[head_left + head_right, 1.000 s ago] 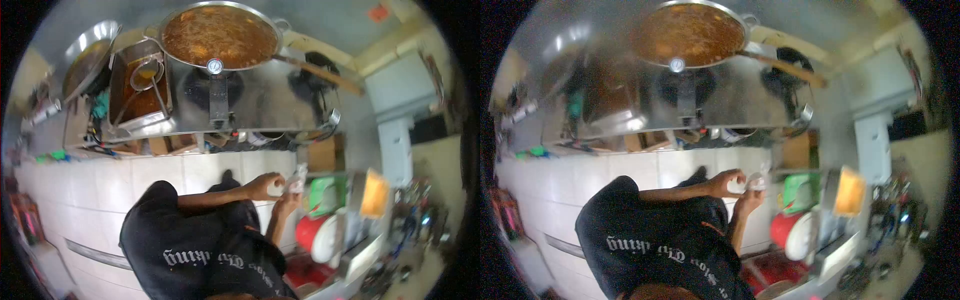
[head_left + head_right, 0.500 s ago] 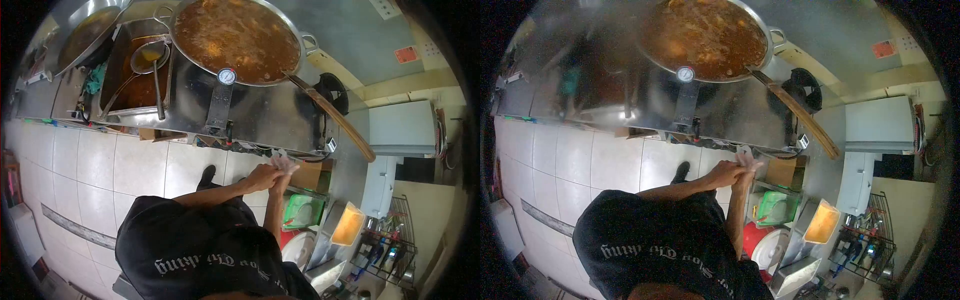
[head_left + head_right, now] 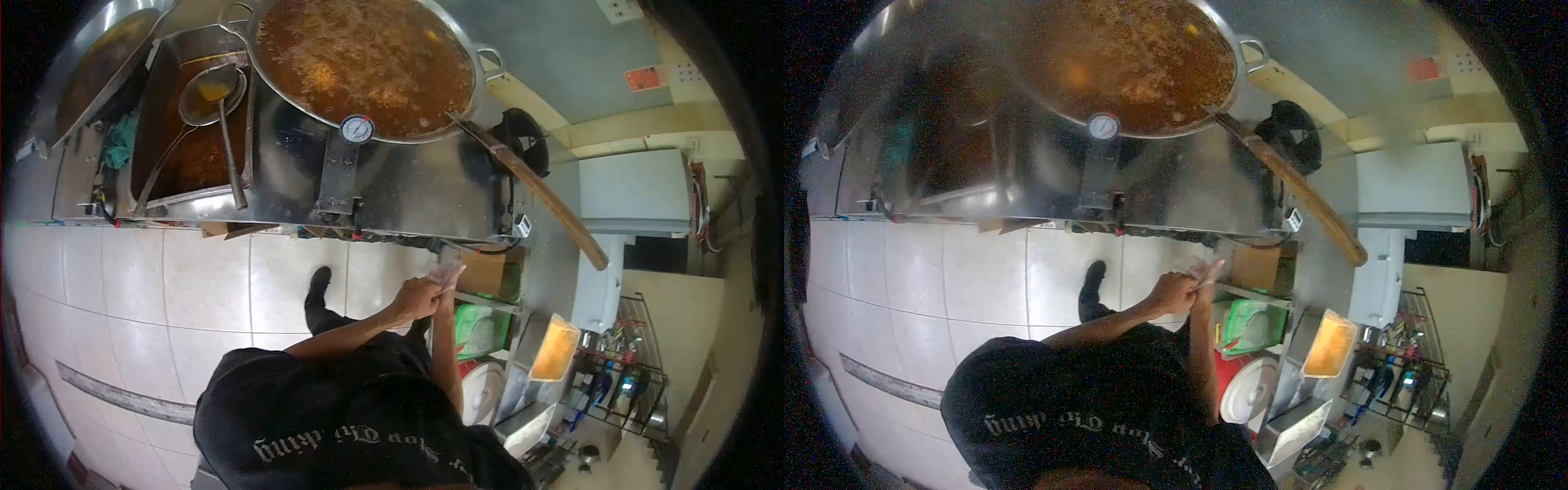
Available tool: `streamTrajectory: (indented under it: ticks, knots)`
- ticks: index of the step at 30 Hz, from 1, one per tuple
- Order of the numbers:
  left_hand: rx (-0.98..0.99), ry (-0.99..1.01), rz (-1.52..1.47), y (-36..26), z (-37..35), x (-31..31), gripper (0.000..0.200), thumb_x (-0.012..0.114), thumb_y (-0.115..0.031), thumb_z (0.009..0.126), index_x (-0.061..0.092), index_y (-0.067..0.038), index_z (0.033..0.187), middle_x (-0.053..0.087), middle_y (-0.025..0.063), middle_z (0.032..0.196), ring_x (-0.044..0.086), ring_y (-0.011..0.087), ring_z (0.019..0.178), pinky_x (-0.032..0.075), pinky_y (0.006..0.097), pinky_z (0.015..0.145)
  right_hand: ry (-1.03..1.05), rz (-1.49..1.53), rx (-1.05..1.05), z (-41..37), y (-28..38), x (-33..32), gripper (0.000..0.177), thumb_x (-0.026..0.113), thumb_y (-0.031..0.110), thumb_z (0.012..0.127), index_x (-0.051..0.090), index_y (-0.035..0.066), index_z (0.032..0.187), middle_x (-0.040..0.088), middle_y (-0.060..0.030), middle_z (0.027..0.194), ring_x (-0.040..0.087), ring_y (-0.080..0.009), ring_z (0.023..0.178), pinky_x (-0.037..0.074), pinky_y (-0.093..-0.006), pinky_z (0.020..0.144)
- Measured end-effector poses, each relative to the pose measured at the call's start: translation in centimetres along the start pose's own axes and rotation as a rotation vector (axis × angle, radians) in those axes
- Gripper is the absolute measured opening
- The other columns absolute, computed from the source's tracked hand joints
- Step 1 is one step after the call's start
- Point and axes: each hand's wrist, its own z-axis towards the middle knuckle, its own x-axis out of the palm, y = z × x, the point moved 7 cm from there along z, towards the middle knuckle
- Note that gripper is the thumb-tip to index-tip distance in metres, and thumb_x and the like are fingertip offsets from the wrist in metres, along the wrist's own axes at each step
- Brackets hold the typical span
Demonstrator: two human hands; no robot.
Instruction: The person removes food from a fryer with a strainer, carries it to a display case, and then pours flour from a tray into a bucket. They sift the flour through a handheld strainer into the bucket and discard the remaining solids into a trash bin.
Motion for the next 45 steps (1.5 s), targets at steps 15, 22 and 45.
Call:
streamTrajectory:
  ticks: [15,22,45]
  knots:
    - [-0.181,0.129,-0.132,0.8,2.0,5.9,0.016,0.055,-0.021,0.069,0.055,-0.005,0.070,0.058,0.0158,0.065,0.057,0.0352,0.064,0.043,0.0447,0.056,-0.284,-0.368,-0.069,-1.6,2.6,-5.7,0.054,0.038,0.049,0.087,0.049,0.003,0.114,0.056,-0.0079,0.096,0.054,-0.0150,0.082,0.044,-0.0261,0.071]
    - [0.040,0.368,-0.182,-3.4,3.4,12.2,0.012,0.054,-0.017,0.067,0.057,-0.008,0.074,0.057,0.0157,0.063,0.056,0.0335,0.061,0.044,0.0436,0.057,-0.222,-0.438,-0.003,-5.2,2.6,-12.2,0.067,0.031,0.055,0.086,0.034,0.003,0.127,0.056,-0.0088,0.094,0.053,-0.0122,0.081,0.043,-0.0232,0.069]
    - [0.740,0.923,0.181,-20.0,-6.7,50.5,0.018,0.048,-0.015,0.064,0.056,-0.001,0.057,0.055,0.0208,0.059,0.056,0.0362,0.057,0.046,0.0441,0.054,-0.691,1.179,-0.448,-13.1,-7.1,-50.9,0.075,0.028,0.062,0.079,0.025,0.012,0.133,0.026,-0.0116,0.135,0.018,-0.0298,0.126,0.015,-0.0520,0.099]
